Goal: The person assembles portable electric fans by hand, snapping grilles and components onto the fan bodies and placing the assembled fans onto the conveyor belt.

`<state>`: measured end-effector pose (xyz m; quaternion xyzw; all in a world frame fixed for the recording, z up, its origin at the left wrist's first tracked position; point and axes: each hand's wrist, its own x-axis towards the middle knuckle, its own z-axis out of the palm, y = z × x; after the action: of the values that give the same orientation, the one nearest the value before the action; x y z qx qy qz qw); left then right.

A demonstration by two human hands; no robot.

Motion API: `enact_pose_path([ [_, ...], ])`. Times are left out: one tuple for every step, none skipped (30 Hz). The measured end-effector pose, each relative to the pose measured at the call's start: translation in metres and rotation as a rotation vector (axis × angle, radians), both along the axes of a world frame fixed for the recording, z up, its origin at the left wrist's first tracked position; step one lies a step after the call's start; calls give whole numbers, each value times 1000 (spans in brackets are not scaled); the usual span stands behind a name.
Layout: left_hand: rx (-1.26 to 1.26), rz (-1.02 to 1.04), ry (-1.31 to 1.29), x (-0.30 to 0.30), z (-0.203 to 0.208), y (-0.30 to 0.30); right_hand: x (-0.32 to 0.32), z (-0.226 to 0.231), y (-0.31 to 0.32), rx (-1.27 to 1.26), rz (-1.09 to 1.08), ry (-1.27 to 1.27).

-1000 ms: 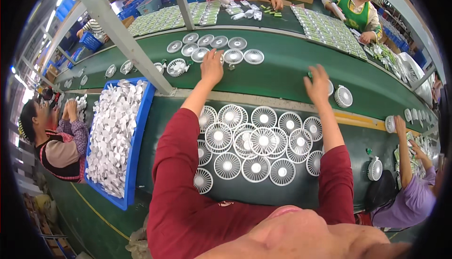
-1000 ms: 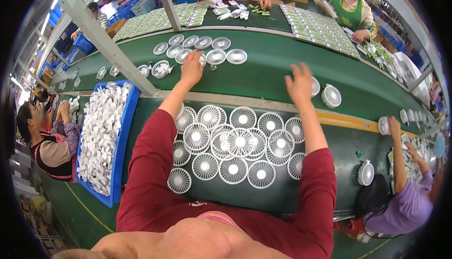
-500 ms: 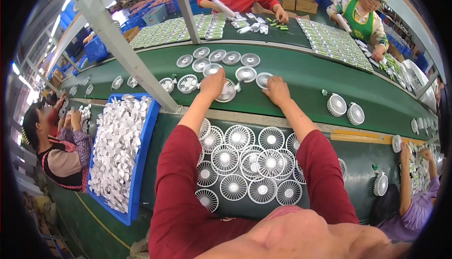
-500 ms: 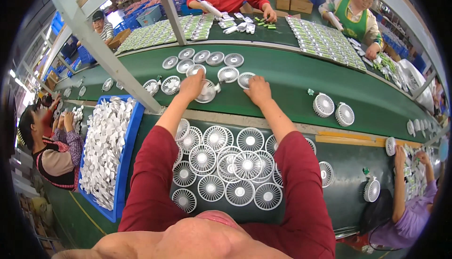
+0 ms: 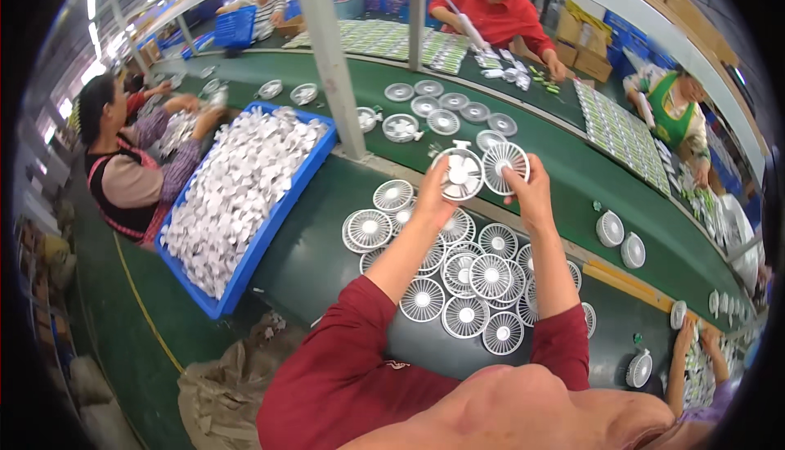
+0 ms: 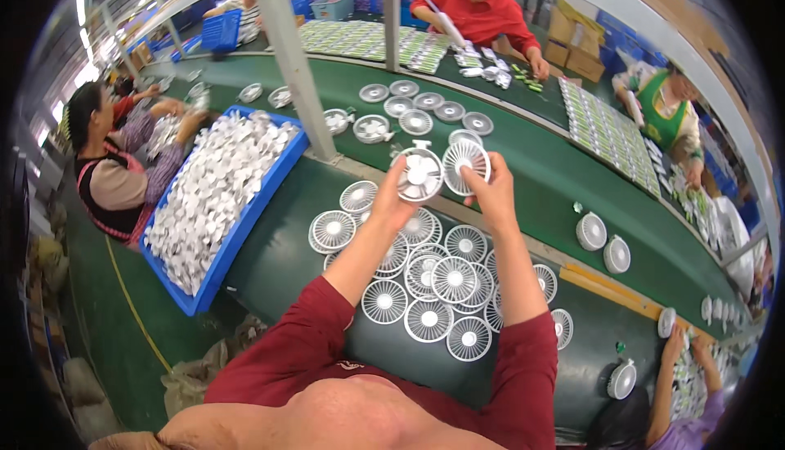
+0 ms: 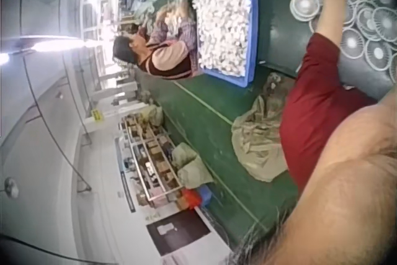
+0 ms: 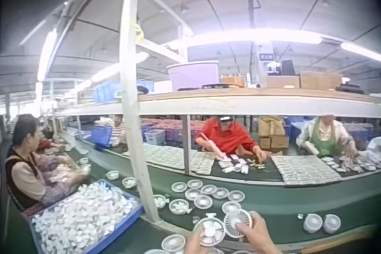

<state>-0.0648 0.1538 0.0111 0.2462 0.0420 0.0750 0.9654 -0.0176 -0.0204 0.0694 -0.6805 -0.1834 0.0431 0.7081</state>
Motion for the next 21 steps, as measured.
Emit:
enact_pose_path([
  [-66,-29,-49,-11,2,-1,-11,4,3,-77,-6,-33],
  [-79,-50,-44,-20,0,0,-18,3,7,-149,6,-66],
  [-62,-35,-32,-24,-9,0,-20,-4,9,-160,-56,-71],
  [-51,-45,-88,-31,-1,-9,-22,-3,0,-117,-88,-91],
  [-22,3,-81,-33,2,-16,-23,-2,-6,-137,-174,-108],
  [-21,52,-122,-32,-7,-16,-24,0,-9,-31,-179,-111],
  [37,76,-128,-30,3,-23,-18,-2,-21,37,-201,-141],
  [35,68,-108,-30,-1,-19,-24,1,-18,148,-148,-116],
  [38,81,-126,-31,-6,-13,-28,3,-12,184,-106,-100],
  [24,73,-111,-32,-2,-15,-33,7,-9,162,-70,-92],
  [0,85,-117,-35,1,-14,-42,12,1,77,-20,-95],
  [-62,45,-99,-39,4,-13,-51,14,11,-7,27,-99],
  [-127,0,-85,-41,9,-15,-51,4,21,-61,21,-164],
  [-155,-82,-137,-43,14,-13,-49,-1,26,-151,19,-326],
  [-194,-115,-146,-41,11,-12,-50,0,27,-160,24,-323],
  [-231,-134,-152,-42,8,-8,-55,4,32,-328,-41,-578],
  [-257,-138,-178,-42,5,-4,-61,8,38,-492,-105,-836],
  [-252,-139,-187,-44,2,0,-69,12,46,-479,-59,-799],
  [-248,-158,-204,-43,7,0,-66,11,46,-509,-5,-845],
  [-268,-146,-256,-44,10,-2,-64,10,46,-538,49,-888],
  [-247,-118,-222,-46,13,-3,-65,7,46,-584,71,-855],
])
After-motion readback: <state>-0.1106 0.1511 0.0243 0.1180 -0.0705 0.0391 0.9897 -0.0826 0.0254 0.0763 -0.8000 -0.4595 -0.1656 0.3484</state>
